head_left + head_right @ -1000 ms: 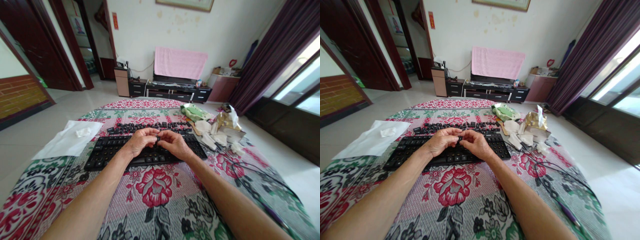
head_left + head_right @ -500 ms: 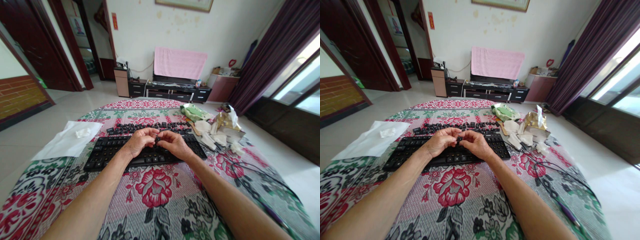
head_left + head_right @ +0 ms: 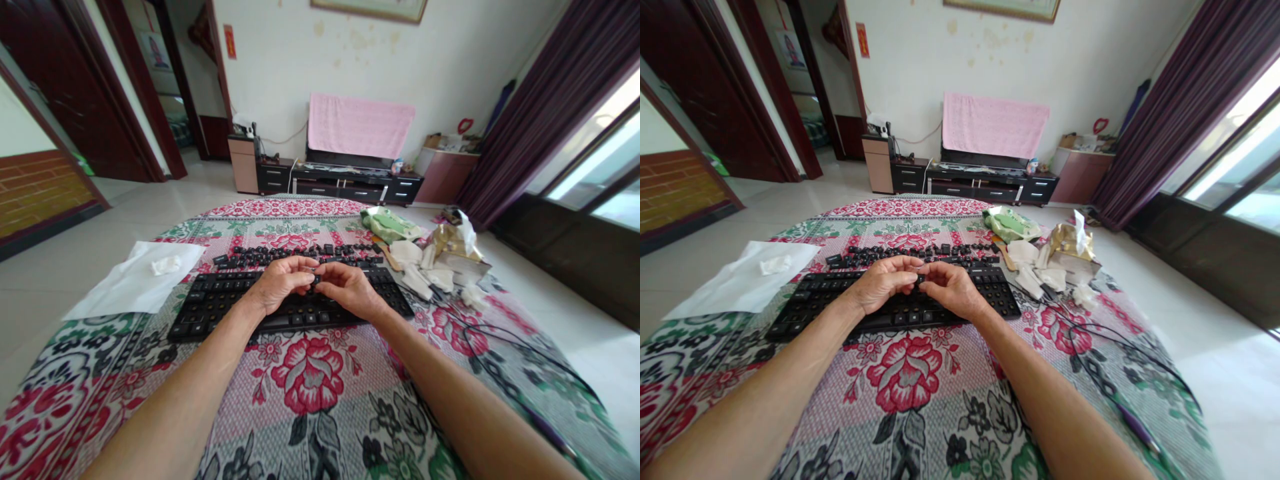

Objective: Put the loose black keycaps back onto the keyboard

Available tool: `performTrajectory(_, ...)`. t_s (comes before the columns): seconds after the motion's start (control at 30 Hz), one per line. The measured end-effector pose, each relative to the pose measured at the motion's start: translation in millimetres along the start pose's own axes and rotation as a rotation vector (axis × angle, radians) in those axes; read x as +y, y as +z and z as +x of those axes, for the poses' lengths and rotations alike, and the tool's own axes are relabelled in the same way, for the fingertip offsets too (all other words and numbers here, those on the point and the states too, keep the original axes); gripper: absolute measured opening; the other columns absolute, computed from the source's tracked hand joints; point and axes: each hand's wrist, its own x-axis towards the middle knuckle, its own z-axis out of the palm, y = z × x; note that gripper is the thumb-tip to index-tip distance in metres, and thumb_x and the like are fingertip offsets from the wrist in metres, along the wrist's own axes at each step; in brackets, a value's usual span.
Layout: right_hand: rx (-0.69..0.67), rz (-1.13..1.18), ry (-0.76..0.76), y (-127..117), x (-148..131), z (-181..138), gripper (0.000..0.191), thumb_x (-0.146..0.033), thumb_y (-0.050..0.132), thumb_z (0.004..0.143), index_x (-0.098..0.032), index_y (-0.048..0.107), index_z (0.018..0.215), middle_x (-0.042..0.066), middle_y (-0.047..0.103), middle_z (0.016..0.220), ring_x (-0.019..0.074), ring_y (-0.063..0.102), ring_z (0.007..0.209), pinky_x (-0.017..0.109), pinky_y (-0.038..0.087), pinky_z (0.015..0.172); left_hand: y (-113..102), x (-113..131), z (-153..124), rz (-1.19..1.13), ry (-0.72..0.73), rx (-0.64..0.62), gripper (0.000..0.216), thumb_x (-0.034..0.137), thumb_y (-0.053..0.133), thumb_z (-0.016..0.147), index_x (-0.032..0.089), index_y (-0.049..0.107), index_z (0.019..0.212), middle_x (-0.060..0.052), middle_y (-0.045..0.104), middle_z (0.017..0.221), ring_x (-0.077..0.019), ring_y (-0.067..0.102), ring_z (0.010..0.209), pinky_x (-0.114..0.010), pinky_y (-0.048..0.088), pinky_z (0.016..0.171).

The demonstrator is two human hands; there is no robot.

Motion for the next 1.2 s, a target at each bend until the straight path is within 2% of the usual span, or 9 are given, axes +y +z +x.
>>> performTrajectory(0.23, 0.029, 0.029, 0.076, -1.4, -6.8, -1.9, 0.022, -0.024, 0.059, 0.070, -0.018, 0.059, 0.091, 0.000, 0.059, 0.080, 0.0072, 0.055, 0.065, 0.022, 0.044, 0.062, 0.0, -0.1, 0.4, -0.045, 0.048, -0.025, 0.029, 0.017, 0.062, 0.063, 0.017, 0.059, 0.091, 0.002, 0.055, 0.073, -0.0061, 0.051, 0.060, -0.021, 0.041, 0.057)
performTrajectory(0.73, 0.043, -0.039, 0.063, -1.8, -6.1, -1.7, 0.018, -0.022, 0.059, 0.069, -0.019, 0.062, 0.087, -0.002, 0.060, 0.075, 0.0064, 0.053, 0.062, 0.021, 0.043, 0.061, -0.7, -2.1, 0.6, -0.010, 0.036, -0.022, 0.027, 0.018, 0.061, 0.063, 0.017, 0.060, 0.090, 0.000, 0.058, 0.080, -0.0060, 0.052, 0.057, -0.022, 0.042, 0.056)
performTrajectory(1.2, 0.002, -0.023, 0.062, -0.4, -1.9, -0.9, 0.021, -0.020, 0.059, 0.068, -0.019, 0.060, 0.090, -0.002, 0.061, 0.081, 0.0065, 0.054, 0.067, 0.024, 0.044, 0.070, 0.1, -0.1, 0.6, -0.003, 0.000, 0.022, 0.025, 0.015, 0.058, 0.062, 0.016, 0.060, 0.087, 0.001, 0.058, 0.071, -0.0056, 0.051, 0.053, -0.021, 0.041, 0.053)
